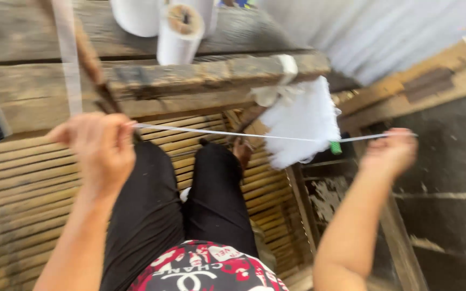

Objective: Weaving white thread around a bundle of fibers on a wooden frame at a fast pace.

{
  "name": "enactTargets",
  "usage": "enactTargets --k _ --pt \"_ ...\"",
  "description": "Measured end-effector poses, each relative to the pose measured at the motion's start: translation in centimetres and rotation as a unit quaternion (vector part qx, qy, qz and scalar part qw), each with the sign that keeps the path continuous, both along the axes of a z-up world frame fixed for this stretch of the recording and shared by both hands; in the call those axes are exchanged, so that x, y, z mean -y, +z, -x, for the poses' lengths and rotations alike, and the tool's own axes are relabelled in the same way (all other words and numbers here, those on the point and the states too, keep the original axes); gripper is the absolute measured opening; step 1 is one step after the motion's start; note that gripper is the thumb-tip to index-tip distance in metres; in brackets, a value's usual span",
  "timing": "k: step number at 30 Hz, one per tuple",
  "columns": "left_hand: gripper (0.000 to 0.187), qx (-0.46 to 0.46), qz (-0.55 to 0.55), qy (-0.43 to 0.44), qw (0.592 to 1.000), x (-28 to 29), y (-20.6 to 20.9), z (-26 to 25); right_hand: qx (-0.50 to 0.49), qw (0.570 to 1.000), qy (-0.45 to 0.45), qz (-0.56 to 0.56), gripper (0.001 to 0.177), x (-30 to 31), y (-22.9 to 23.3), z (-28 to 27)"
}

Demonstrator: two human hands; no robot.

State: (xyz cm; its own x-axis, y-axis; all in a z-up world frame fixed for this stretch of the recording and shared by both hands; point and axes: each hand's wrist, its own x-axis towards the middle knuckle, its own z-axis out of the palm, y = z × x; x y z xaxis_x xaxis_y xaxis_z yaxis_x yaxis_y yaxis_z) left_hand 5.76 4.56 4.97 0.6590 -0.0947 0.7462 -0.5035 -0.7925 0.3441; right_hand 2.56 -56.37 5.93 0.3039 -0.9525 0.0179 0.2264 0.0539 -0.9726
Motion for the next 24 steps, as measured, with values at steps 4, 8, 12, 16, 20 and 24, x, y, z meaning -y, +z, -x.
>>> enactTargets --k 4,8,12,16,20,24 --pt "0.015 0.01 -0.011 -0.019 1.0 4.4 2.2 -2.9 0.118 0.958 0.058 0.254 0.025 -12.3 12.4 -4.6" --pt "0.022 0.013 -0.054 0.05 0.997 8.4 2.9 -7.1 0.125 0.904 0.312 0.264 0.032 -30.1 9.3 -6.2" --pt "0.026 0.021 -0.08 0.075 0.994 8.9 2.7 -8.8 -0.107 0.758 0.41 0.496 0.024 -33.4 0.4 -7.4" --pt "0.027 0.01 -0.066 0.079 0.995 8.6 2.5 -9.1 -0.058 0.772 0.332 0.538 0.02 -34.3 -0.2 -7.6" --pt "0.024 0.027 -0.043 0.034 0.998 8.3 1.8 -9.1 -0.085 0.82 0.406 0.393 0.025 -33.4 -7.8 -6.8" --pt "0.027 0.069 0.086 -0.033 0.993 9.8 0.8 -8.9 -0.012 0.828 0.561 -0.006 0.017 -37.6 -3.0 -4.0"
